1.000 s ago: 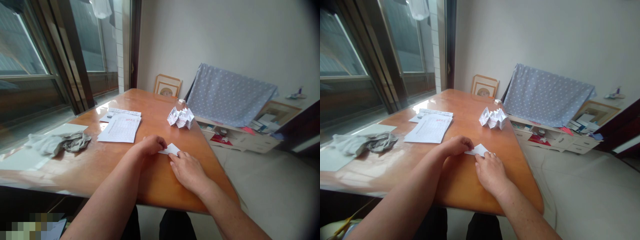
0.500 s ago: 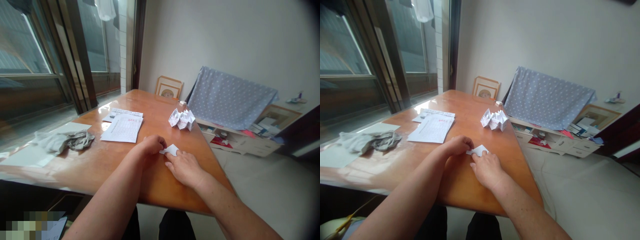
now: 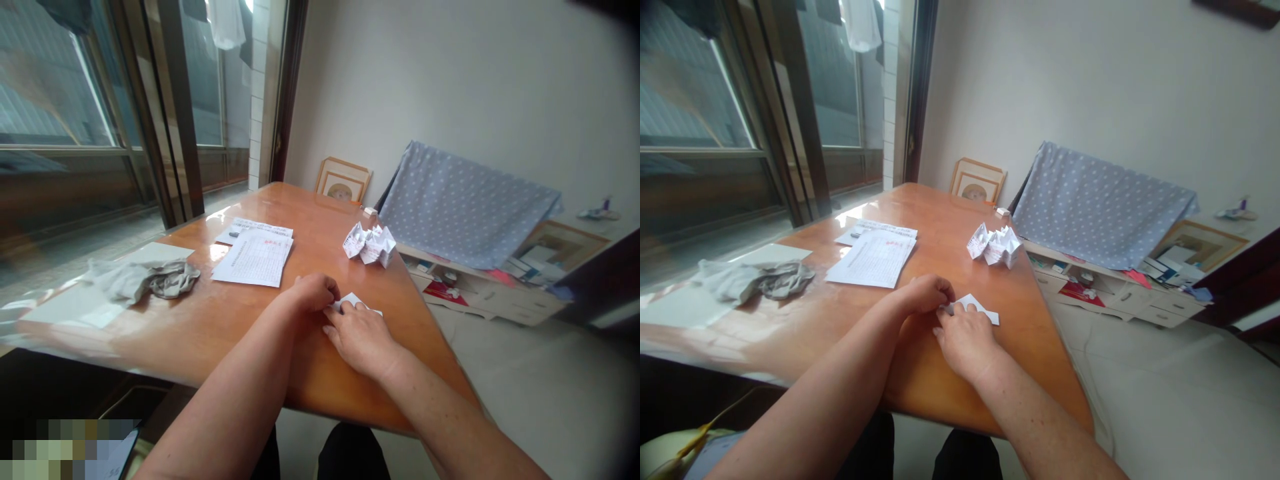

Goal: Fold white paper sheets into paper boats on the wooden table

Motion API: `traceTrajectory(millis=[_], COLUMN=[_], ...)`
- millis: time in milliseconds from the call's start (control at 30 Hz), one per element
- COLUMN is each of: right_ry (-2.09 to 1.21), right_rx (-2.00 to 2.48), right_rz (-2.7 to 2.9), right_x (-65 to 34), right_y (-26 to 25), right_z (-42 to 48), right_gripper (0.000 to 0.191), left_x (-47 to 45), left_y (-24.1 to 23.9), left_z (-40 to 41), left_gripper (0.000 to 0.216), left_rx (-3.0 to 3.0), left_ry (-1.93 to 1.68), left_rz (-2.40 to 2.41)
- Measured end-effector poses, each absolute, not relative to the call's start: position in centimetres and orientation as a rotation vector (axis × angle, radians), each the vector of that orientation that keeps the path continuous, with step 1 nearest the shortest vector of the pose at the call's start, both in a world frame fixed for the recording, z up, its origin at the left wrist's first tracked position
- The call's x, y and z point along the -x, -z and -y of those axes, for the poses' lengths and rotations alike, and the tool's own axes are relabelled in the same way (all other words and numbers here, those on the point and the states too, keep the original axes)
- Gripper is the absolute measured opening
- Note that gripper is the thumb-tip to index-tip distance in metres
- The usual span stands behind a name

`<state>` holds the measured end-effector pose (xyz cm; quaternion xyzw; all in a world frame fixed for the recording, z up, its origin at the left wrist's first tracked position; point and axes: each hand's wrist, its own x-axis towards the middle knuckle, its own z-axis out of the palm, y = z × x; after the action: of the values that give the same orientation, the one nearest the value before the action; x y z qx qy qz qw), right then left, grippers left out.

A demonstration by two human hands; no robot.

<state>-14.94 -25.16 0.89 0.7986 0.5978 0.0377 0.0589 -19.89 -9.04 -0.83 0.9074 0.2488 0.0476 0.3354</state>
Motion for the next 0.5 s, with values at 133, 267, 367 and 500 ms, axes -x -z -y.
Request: traceTrajectory(millis=[133,267,367,500], right_ry=[-0.098,-0.101,-0.114,-0.149], right_rx=[-2.455,-2.508,-2.557,-2.583], right_rz=[-1.837,-1.875,-1.839,-1.739], right_x=[15.1,14.3,13.5,12.0], right_y=[-0.6,-0.1,0.2,0.2], right_z=[25.0,25.9,26.9,28.5], right_gripper=[0.037,0.039,0.035,0.036], left_x=[20.0,20.2,20.2,20.2], left_y=[0.8,0.8,0.7,0.5], left_z=[9.1,9.2,9.1,9.1], left_gripper=[0.026,0.025,0.024,0.025], left_rx=[-2.368,-2.382,-2.402,-2.429], left_ry=[-0.134,-0.153,-0.159,-0.157], left_rz=[-0.643,-0.630,-0.616,-0.617])
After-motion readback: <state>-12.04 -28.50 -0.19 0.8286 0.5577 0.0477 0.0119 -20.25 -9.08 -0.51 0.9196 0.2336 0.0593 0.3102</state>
